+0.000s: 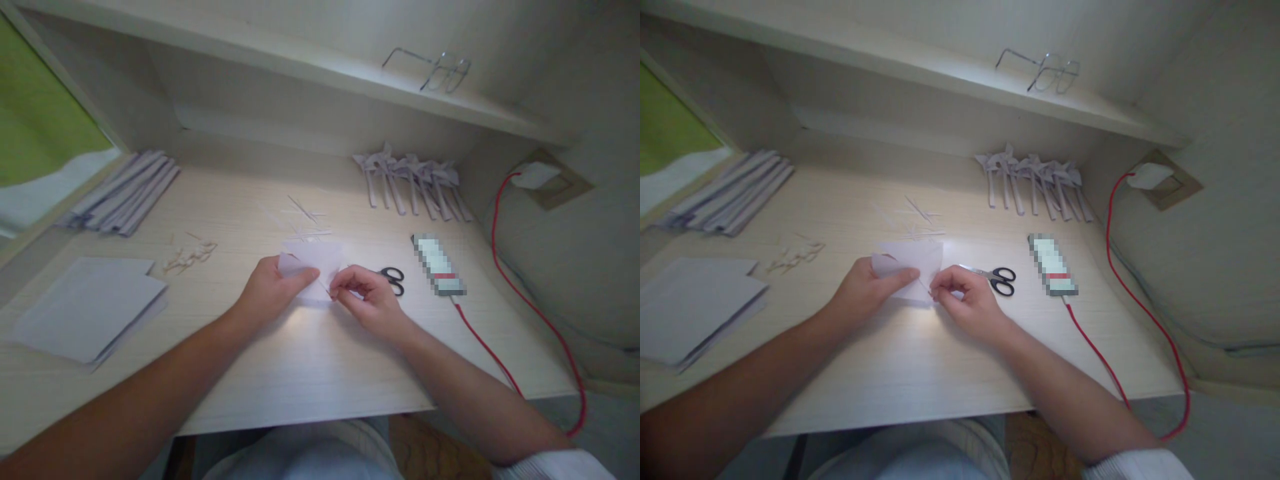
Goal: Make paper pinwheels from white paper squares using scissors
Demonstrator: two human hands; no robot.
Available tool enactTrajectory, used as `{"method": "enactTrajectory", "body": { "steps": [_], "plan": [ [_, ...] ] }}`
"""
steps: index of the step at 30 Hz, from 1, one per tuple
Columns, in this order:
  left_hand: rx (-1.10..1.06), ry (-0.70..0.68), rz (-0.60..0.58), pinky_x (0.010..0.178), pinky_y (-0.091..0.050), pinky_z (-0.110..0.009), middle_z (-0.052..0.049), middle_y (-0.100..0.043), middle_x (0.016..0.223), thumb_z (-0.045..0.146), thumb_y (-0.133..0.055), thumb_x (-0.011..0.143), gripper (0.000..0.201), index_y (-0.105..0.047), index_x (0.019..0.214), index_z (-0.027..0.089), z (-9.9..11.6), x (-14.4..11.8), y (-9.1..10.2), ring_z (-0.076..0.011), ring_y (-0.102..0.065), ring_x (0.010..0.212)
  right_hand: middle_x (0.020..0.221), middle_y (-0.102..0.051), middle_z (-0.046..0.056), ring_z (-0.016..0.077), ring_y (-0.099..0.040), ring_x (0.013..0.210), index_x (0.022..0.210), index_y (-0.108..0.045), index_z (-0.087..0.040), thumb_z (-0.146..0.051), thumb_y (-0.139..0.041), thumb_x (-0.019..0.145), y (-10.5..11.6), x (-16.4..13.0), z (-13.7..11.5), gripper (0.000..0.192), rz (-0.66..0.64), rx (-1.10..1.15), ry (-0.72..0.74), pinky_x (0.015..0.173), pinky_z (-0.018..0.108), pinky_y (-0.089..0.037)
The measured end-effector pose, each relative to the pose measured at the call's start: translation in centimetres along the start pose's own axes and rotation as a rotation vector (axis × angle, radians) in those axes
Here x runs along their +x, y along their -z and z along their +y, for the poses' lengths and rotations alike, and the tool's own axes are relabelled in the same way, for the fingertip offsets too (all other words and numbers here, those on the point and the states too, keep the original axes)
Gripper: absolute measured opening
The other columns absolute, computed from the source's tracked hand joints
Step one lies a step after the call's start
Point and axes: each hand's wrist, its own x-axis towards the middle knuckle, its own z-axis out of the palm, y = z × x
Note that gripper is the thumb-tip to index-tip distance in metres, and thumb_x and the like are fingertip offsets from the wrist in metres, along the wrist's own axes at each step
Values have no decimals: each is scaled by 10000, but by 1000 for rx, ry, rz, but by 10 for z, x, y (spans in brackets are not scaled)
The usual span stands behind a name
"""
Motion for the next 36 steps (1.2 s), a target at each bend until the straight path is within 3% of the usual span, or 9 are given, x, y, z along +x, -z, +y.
{"method": "enactTrajectory", "body": {
  "steps": [4, 8, 12, 16, 19, 28, 32, 36],
  "plan": [
    [11, -24, -24, 536, -413, -241, 23, -658, 610, 351, -777, 722, 226, -683, 671, 152, -2, 1, 1, -132, -551, 538, 775, -617, -12, 138, -581, 721, 854, -625, -205, -183, -677, 845, -4, 0, 1, 58, 56, -13, 2, 687, 270, -483],
    [-33, -21, -40, 630, -497, -270, -51, -777, 805, 369, -789, 718, 265, -763, 824, 127, -1, 1, 2, -186, -671, 672, 757, -619, -20, 138, -590, 707, 871, -593, -210, -178, -645, 861, 0, 2, -1, 62, 57, -54, -8, 671, 263, -472],
    [-94, -17, -19, 638, -520, -279, -96, -793, 871, 393, -810, 708, 336, -766, 879, 109, 2, 2, 6, -212, -702, 718, 800, -695, 14, 158, -634, 736, 884, -654, -202, -214, -644, 867, 40, 9, -13, 22, 30, -375, 1, 673, 271, -464],
    [-143, 17, 28, 587, -505, -266, -119, -787, 864, 401, -834, 696, 360, -750, 871, 97, 3, 6, 11, -204, -691, 671, 772, -728, 40, 181, -628, 660, 857, -737, -209, -257, -693, 808, 95, 10, -15, 81, -67, -741, -244, 579, 275, -418],
    [-226, 13, 29, 625, -524, -274, -138, -786, 899, 410, -851, 687, 411, -750, 921, 88, -1, 10, 14, -212, -703, 709, 801, -755, 78, 201, -636, 664, 831, -776, -207, -250, -744, 738, 114, 8, -8, 106, -102, -931, -419, 544, 281, -377],
    [-368, 13, 7, 680, -559, -320, -132, -784, 923, 415, -876, 652, 473, -755, 980, 97, -8, 14, 13, -253, -723, 776, 855, -761, 78, 197, -624, 689, 874, -770, -200, -310, -676, 809, 103, 11, -4, 159, -200, -970, -469, 574, 288, -358],
    [-419, 23, 47, 665, -557, -321, -131, -783, 929, 381, -882, 625, 458, -755, 963, 100, -3, 13, 14, -253, -718, 764, 827, -745, 66, 191, -616, 692, 916, -746, -184, -332, -640, 846, 105, 11, -1, 195, -250, -811, -478, 595, 285, -382],
    [-474, 16, 65, 653, -556, -316, -130, -781, 954, 363, -885, 609, 459, -751, 960, 101, 1, 12, 14, -236, -707, 738, 737, -713, 53, 186, -587, 643, 844, -731, -171, -323, -683, 798, 102, 11, 7, 165, -210, -700, -520, 572, 291, -367]
  ]
}}
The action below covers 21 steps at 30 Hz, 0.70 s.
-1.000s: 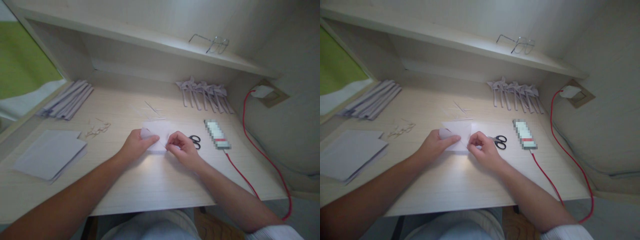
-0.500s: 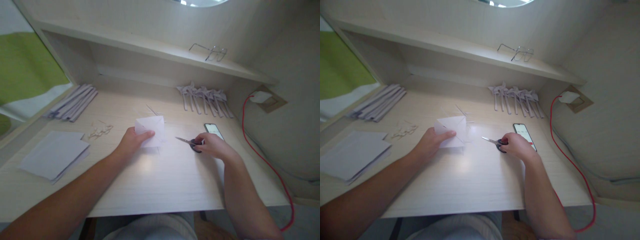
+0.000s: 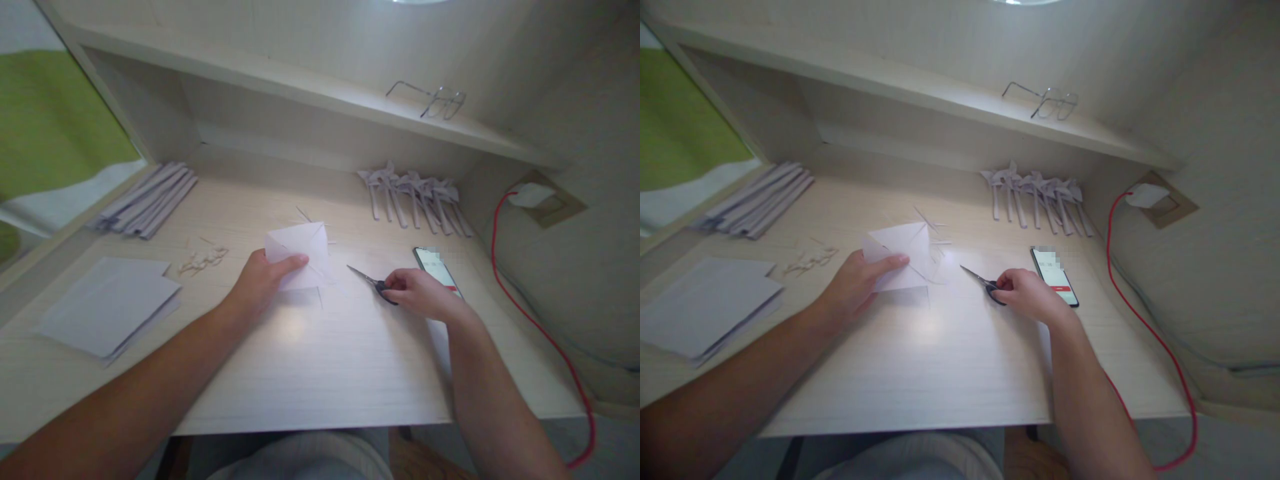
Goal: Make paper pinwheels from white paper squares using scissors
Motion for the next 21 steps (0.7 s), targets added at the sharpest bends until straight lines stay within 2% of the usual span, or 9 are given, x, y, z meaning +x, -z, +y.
{"method": "enactTrajectory", "body": {
  "steps": [3, 7, 9, 13, 21],
  "plan": [
    [-62, -14, 3, 646, -555, -309, -124, -777, 968, 342, -879, 615, 458, -744, 980, 101, 3, -1, -1, -222, -700, 727, 742, -692, 45, 171, -563, 644, 833, -716, -169, -374, -679, 814, -6, 0, -7, 209, 37, 59, 13, 565, 286, -359],
    [-134, -53, 49, 640, -549, -290, -90, -769, 912, 281, -863, 632, 361, -740, 929, 115, 7, 1, -1, -193, -681, 701, 693, -604, -15, 120, -500, 616, 817, -649, -177, -420, -797, 749, -14, -7, -26, 292, -62, 507, 154, 551, 250, -349],
    [-157, -74, 71, 657, -554, -293, -77, -765, 889, 259, -857, 637, 336, -742, 923, 125, 8, 2, -1, -196, -682, 716, 648, -554, -37, 101, -461, 590, 789, -644, -170, -404, -844, 717, -17, -12, -36, 316, -109, 604, 181, 534, 237, -330],
    [-175, -93, 74, 688, -559, -299, -62, -767, 883, 249, -856, 648, 325, -745, 933, 137, 9, 2, -1, -200, -690, 743, 617, -510, -51, 86, -433, 567, 752, -658, -157, -385, -871, 701, -22, -18, -47, 317, -132, 570, 178, 519, 228, -316],
    [-171, -100, 57, 699, -554, -281, -83, -783, 935, 248, -861, 671, 327, -750, 952, 124, 7, 1, -1, -189, -698, 753, 622, -493, -59, 84, -429, 570, 734, -646, -164, -367, -867, 713, -26, -18, -48, 301, -124, 543, 197, 529, 229, -330]
  ]
}}
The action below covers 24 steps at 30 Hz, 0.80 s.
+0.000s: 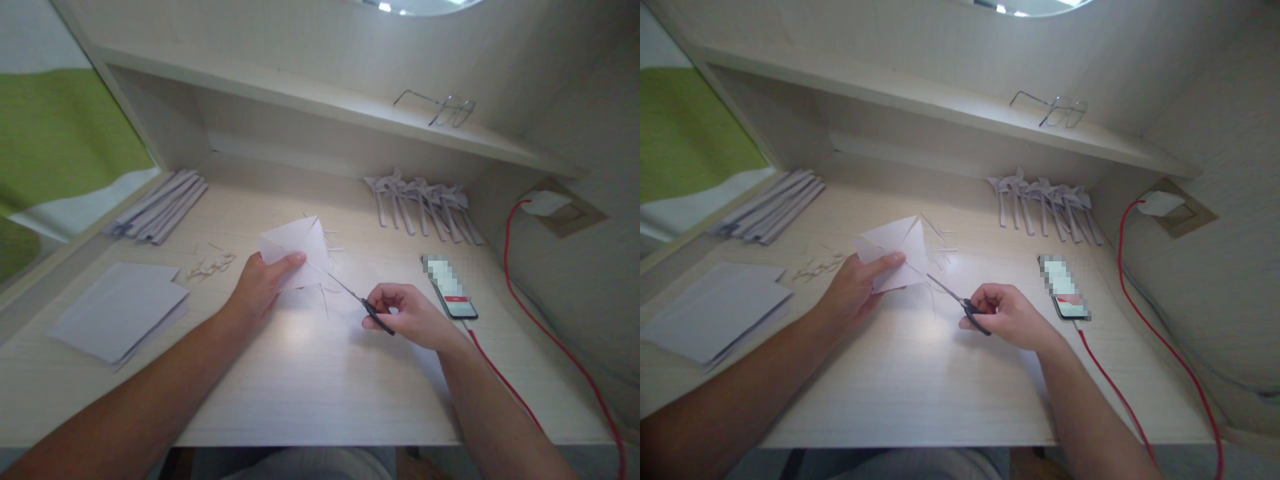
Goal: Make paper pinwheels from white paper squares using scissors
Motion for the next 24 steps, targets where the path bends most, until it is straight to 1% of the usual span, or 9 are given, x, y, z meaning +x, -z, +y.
{"method": "enactTrajectory", "body": {
  "steps": [5, 11, 20, 24],
  "plan": [
    [20, -2, -12, 724, -560, -291, -95, -786, 961, 268, -863, 677, 341, -756, 970, 129, -2, 2, 2, -212, -714, 798, 633, -499, -51, 92, -428, 587, 729, -653, -167, -363, -864, 721, 0, 0, -1, 288, 8, -21, 22, 533, 237, -319],
    [54, 9, -21, 756, -561, -311, -109, -782, 1022, 302, -861, 688, 401, -745, 1027, 121, -3, 0, 3, -242, -726, 875, 627, -498, -56, 90, -426, 583, 747, -651, -164, -371, -868, 720, -1, 0, 2, 301, -9, 26, 0, 539, 239, -315],
    [47, -1, -15, 752, -556, -302, -103, -785, 1003, 308, -863, 691, 381, -748, 1002, 121, -2, 1, 3, -230, -725, 849, 637, -492, -59, 93, -415, 593, 757, -650, -166, -385, -857, 737, 0, 0, 4, 302, -16, 3, 3, 546, 245, -306],
    [47, -4, -16, 750, -559, -310, -108, -786, 1023, 326, -869, 680, 411, -747, 1018, 126, -3, 1, 3, -243, -728, 875, 632, -493, -56, 97, -417, 590, 754, -646, -165, -404, -860, 730, 0, 1, 4, 322, -16, 6, -2, 547, 248, -308]
  ]
}}
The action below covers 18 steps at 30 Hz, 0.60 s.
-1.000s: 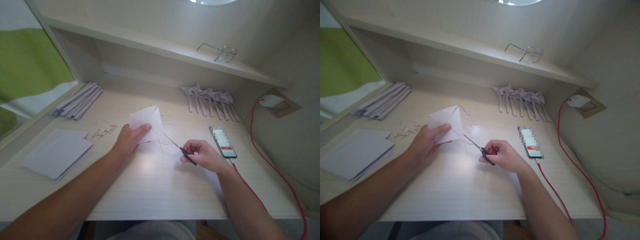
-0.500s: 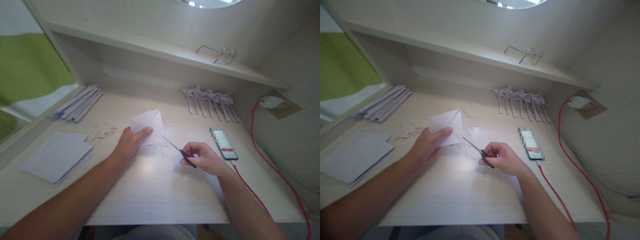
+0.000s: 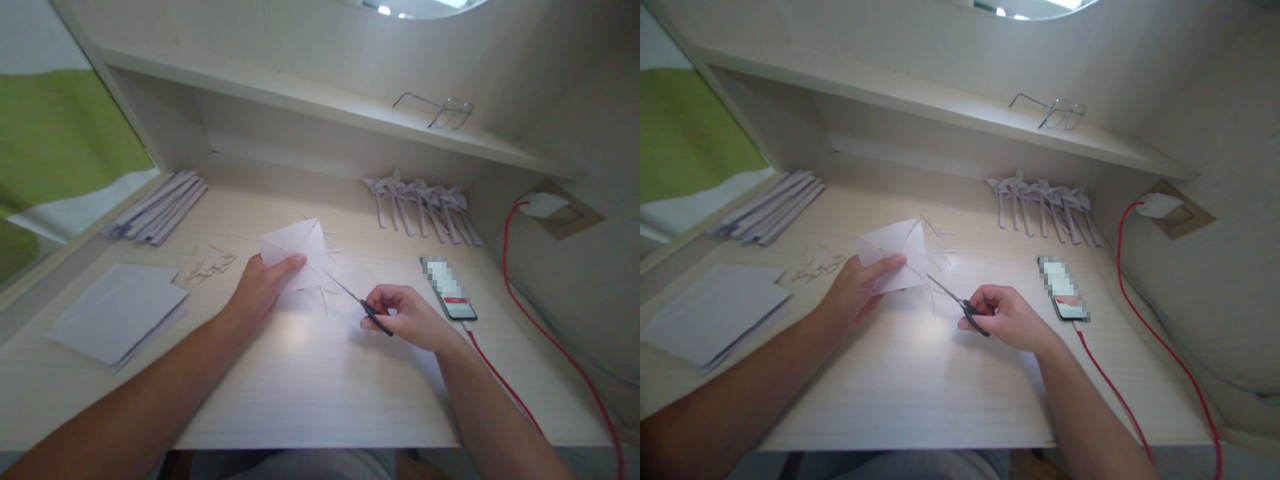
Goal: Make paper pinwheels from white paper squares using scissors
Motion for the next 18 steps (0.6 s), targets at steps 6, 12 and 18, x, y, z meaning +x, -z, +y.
{"method": "enactTrajectory", "body": {
  "steps": [6, 12, 18],
  "plan": [
    [0, -5, 21, 710, -563, -287, -102, -783, 998, 309, -865, 682, 381, -737, 986, 118, 2, -1, -1, -209, -717, 801, 625, -503, -55, 93, -424, 583, 760, -648, -161, -380, -861, 727, 0, 0, -1, 308, -1, 11, -7, 542, 242, -310],
    [20, 7, 23, 689, -556, -286, -105, -783, 999, 327, -867, 677, 405, -739, 1002, 121, 2, -2, -1, -231, -724, 839, 615, -499, -58, 93, -428, 581, 740, -646, -165, -369, -863, 723, -1, 0, -2, 299, 10, 4, 9, 540, 241, -313],
    [58, 24, 14, 719, -558, -324, -119, -786, 1009, 385, -878, 660, 459, -745, 1014, 125, 1, -2, 1, -265, -731, 866, 625, -517, -50, 100, -434, 583, 743, -651, -172, -419, -850, 740, -2, -1, -2, 317, 9, -14, 11, 536, 245, -313]
  ]
}}
